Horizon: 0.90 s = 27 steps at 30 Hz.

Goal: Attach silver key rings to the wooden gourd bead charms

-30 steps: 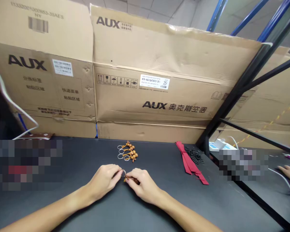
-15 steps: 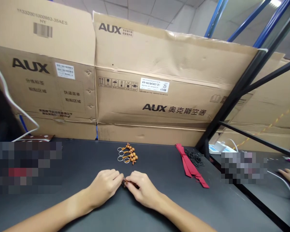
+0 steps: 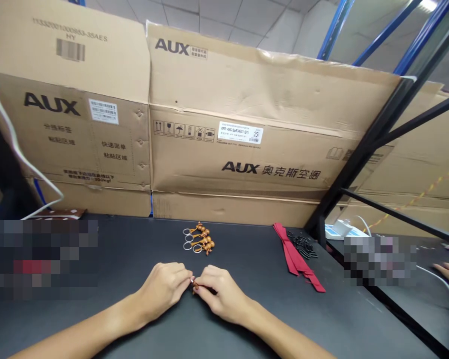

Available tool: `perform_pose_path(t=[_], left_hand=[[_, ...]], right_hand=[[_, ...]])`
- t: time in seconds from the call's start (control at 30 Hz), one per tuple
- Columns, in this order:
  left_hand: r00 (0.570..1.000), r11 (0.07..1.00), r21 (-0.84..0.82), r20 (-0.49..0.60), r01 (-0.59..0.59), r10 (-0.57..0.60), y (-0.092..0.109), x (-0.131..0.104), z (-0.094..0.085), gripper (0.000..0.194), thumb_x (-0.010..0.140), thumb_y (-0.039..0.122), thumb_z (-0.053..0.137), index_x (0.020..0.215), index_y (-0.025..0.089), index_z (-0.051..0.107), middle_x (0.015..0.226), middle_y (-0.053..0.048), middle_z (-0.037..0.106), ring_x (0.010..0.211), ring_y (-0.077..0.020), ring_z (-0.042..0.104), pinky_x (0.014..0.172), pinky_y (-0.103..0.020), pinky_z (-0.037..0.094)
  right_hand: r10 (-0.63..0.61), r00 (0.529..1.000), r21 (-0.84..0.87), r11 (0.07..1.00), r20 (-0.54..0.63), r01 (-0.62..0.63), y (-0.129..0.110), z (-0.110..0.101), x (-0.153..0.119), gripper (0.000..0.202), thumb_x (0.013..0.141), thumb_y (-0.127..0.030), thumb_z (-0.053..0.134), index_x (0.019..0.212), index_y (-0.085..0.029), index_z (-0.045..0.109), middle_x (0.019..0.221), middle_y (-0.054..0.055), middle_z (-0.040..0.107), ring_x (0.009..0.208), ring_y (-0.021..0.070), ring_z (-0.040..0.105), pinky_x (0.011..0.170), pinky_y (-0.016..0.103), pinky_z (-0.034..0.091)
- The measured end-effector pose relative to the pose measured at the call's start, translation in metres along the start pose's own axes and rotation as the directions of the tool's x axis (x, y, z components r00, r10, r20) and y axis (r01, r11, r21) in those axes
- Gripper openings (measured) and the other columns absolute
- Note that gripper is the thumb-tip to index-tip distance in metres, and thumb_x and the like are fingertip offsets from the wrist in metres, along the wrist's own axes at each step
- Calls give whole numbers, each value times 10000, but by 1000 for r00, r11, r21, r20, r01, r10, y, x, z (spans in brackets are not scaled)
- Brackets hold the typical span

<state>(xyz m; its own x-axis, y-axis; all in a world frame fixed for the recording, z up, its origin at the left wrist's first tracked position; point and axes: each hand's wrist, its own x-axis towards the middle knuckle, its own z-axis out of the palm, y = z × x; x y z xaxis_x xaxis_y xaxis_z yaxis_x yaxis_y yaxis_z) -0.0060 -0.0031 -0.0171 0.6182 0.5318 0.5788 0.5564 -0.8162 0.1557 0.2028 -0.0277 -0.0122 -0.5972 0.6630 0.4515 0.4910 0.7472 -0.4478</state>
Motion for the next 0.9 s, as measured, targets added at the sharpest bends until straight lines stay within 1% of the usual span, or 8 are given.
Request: perform_pose_path(t=[0.17,0.27,0.37,0.43,0.6,0.67,0.77,0.9], left_hand=[[967,950,-178,72,255,-246,-2,7,-2,156,863,155,601,789,199,731,680,18,702,568,-120,638,581,-205,452],[996,995,-50,17,83,-82,-1,4,-2,139,885,170,578,930,178,710,760,-18,697,642,-151,653,607,-228,461],[992,987,104,27,-126,124,-2,-1,0,245,947,167,478,833,167,695,699,-33,667,591,-158,618,563,-242,431],[990,986,86,17,-140,139,-2,-1,1,300,963,175,453,790,165,699,663,-34,670,560,-153,608,555,-242,428],[984,956,-241,107,166,-143,-2,6,-2,295,949,177,496,808,219,753,695,23,729,575,-112,660,590,-192,464],[981,954,-242,114,180,-156,-2,7,-3,284,949,182,500,824,222,752,719,20,732,607,-117,672,615,-194,483],[1000,999,-32,-6,-23,22,-2,4,-3,241,965,193,470,968,170,709,803,-46,721,679,-164,677,640,-245,507],[939,912,240,1,-334,344,0,-1,-8,244,963,101,409,989,122,651,729,-63,665,593,-172,618,550,-270,478]], right_hand=[[11,1000,4,1000,-14,-11,1,-1,1,221,951,-195,488,915,-180,705,785,41,642,727,153,562,710,249,455],[16,1000,-1,1000,-18,-16,1,-2,1,234,950,-198,485,877,-175,706,765,41,632,712,153,555,692,250,453],[11,1000,-2,1000,-10,-11,1,-2,1,234,950,-204,488,868,-170,704,752,42,628,708,154,551,692,253,455],[-6,1000,1,1000,-1,6,1,-1,0,229,953,-204,486,895,-171,705,768,45,637,721,155,558,708,254,458],[-18,1000,-20,1000,6,18,0,-2,1,236,967,-206,464,943,-183,697,785,45,641,726,157,563,709,256,460],[-8,1000,-26,1000,-4,8,-1,-3,1,246,968,-208,454,921,-185,695,783,47,639,723,159,562,701,257,459],[0,1000,-24,1000,-11,-1,-1,-4,1,250,963,-215,456,884,-187,692,765,45,633,713,163,554,694,262,459],[11,1000,-13,1000,0,-11,-1,-3,0,227,955,-200,467,874,-188,679,756,37,619,714,160,545,698,259,450]])
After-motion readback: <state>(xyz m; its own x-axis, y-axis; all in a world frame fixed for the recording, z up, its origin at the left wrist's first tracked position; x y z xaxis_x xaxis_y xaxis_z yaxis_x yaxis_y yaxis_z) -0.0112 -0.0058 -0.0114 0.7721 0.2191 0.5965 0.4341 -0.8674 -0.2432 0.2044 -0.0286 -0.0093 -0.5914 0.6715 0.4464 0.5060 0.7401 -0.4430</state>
